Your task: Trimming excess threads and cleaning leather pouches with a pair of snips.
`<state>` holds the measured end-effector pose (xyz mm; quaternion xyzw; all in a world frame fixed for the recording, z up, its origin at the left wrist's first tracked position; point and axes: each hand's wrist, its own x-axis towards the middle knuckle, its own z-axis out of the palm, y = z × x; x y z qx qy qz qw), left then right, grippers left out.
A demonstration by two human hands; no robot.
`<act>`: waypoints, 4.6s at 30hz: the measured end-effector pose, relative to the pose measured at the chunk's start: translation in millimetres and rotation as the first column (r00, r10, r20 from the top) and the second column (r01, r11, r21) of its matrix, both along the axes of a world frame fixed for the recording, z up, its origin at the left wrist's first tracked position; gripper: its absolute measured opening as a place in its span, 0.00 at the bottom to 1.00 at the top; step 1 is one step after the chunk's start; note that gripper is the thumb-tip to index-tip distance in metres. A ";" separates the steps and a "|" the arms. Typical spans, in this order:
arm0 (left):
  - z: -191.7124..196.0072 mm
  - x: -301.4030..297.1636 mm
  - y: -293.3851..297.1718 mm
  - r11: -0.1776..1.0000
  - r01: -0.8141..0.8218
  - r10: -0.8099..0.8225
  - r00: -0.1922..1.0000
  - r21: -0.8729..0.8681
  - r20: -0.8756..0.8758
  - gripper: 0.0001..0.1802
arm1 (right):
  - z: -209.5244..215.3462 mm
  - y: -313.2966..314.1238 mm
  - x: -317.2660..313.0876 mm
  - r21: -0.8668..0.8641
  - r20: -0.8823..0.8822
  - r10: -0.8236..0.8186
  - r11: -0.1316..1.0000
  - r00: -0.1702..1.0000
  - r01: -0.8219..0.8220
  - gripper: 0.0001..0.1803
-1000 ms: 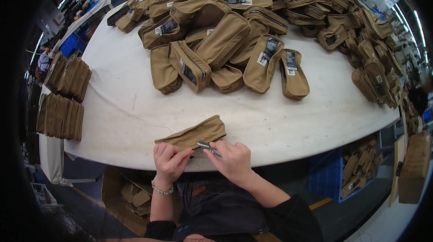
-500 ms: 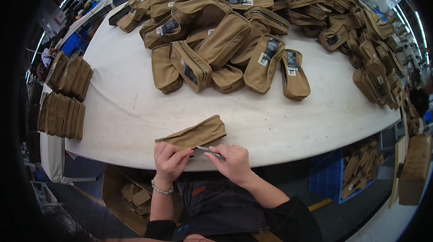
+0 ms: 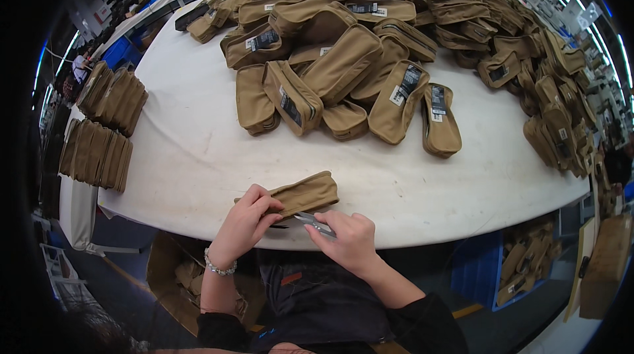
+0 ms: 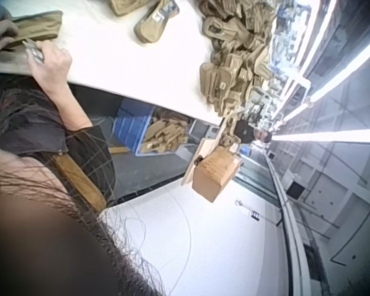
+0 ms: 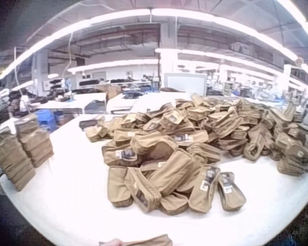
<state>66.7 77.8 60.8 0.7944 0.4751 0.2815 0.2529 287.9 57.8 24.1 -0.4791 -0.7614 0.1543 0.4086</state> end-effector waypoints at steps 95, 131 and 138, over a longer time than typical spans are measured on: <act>-15.2 -22.0 35.3 0.946 0.312 -0.294 0.939 0.084 -0.181 0.05 | 21.7 14.4 -32.4 -0.171 0.183 0.126 0.981 0.975 -0.095 0.12; -18.9 -15.8 -4.8 0.979 -0.188 0.177 0.975 0.073 0.133 0.04 | 13.8 21.8 14.4 -0.693 -0.404 0.224 0.558 0.887 -0.456 0.12; -15.7 -9.4 7.4 0.983 -0.170 0.157 0.973 0.063 0.168 0.04 | 37.9 54.3 6.1 -0.191 0.092 0.456 0.881 0.885 -0.434 0.15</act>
